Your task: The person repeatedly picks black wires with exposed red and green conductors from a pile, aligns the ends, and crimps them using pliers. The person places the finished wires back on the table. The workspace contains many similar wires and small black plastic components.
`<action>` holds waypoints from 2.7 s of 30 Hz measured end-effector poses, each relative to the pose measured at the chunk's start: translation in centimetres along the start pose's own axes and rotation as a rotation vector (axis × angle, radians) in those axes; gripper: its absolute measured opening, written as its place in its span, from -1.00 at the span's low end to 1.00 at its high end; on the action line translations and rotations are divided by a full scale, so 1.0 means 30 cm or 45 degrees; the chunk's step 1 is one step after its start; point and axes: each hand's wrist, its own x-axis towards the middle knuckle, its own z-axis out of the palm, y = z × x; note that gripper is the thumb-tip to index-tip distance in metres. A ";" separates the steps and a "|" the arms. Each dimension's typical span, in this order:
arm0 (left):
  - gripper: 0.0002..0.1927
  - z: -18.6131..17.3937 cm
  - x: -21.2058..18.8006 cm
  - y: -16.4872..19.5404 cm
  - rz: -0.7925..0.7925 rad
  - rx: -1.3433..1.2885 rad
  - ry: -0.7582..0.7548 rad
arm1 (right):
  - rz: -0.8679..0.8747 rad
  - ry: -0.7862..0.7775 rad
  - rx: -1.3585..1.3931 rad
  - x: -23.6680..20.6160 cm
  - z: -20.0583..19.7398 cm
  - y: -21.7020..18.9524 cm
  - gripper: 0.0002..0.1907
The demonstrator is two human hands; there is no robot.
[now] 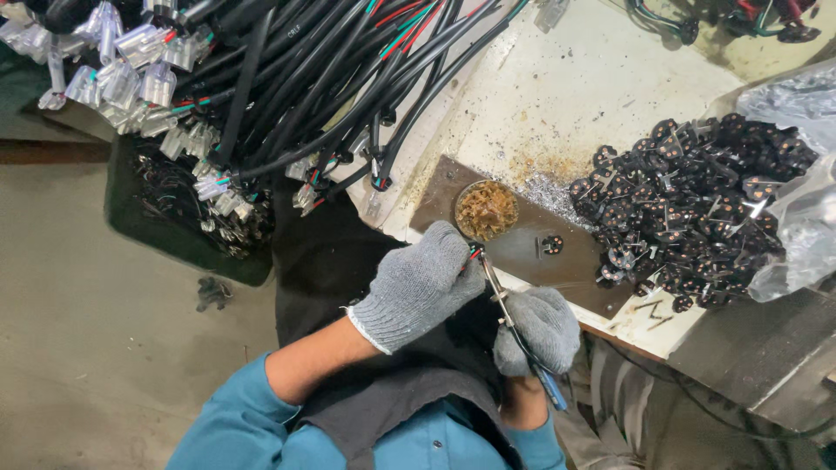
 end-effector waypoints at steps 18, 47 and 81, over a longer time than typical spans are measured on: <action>-0.77 0.009 -0.001 0.004 -0.021 -0.011 0.032 | 0.497 0.661 0.358 -0.076 0.008 0.042 -0.64; -0.78 -0.070 0.045 -0.025 -0.087 -0.006 0.094 | 0.105 0.332 -0.488 0.260 0.021 -0.076 -0.65; -0.75 -0.078 0.041 -0.036 0.070 -0.034 -0.001 | 0.448 0.433 -0.074 0.003 -0.003 -0.006 -0.46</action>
